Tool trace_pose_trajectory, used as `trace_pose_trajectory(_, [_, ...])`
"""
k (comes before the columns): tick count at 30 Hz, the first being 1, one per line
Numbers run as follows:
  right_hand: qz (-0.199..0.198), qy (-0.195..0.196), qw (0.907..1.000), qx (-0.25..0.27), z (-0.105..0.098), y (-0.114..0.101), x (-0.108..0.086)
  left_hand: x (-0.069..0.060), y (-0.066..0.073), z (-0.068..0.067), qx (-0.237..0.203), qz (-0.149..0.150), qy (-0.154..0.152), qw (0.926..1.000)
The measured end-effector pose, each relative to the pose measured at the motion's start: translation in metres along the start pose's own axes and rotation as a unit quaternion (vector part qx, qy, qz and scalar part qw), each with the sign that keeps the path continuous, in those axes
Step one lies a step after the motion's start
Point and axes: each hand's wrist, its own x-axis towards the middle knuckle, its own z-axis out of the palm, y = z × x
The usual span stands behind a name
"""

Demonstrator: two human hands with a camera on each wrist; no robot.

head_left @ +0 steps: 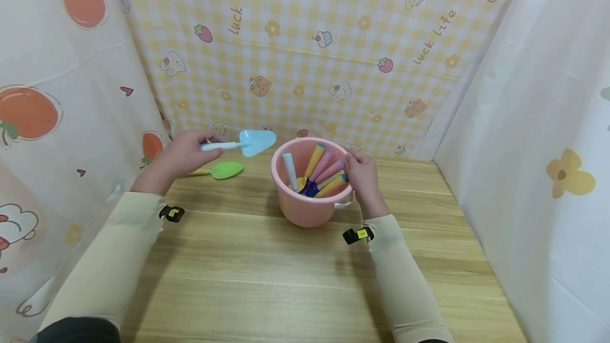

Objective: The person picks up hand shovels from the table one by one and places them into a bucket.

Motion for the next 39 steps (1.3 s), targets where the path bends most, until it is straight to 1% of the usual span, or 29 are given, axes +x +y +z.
trace_pose_trajectory(3, [0.000,-0.001,1.0000,0.000,0.000,0.000,0.000,0.004,0.010,0.002,-0.010,0.020,0.000,0.9998])
trace_pose_trajectory(7, [0.000,-0.002,1.0000,-0.001,0.000,0.000,0.000,0.010,0.020,0.005,-0.020,0.043,-0.001,0.9989])
trace_pose_trajectory(15, [-0.002,-0.004,1.0000,-0.003,0.000,0.000,0.000,0.021,0.037,0.012,-0.039,0.053,-0.008,0.9978])
trace_pose_trajectory(21, [-0.006,-0.005,1.0000,0.002,-0.001,0.000,-0.001,0.028,0.048,0.017,-0.047,0.081,-0.022,0.9954])
trace_pose_trajectory(24, [-0.007,-0.004,1.0000,0.004,-0.001,0.000,-0.001,0.032,0.054,0.020,-0.046,0.090,-0.031,0.9944])
trace_pose_trajectory(29, [-0.006,-0.003,1.0000,0.004,-0.001,0.000,-0.001,0.037,0.062,0.026,-0.035,0.098,-0.049,0.9934])
trace_pose_trajectory(33, [-0.004,-0.002,1.0000,0.003,-0.001,0.000,-0.001,0.041,0.068,0.031,-0.007,0.108,-0.062,0.9921])
trace_pose_trajectory(37, [-0.003,-0.001,1.0000,0.005,0.000,0.001,-0.001,0.044,0.074,0.036,0.010,0.120,-0.076,0.9898])
trace_pose_trajectory(39, [-0.003,0.000,1.0000,0.007,0.000,0.001,-0.001,0.045,0.077,0.038,0.015,0.130,-0.083,0.9880])
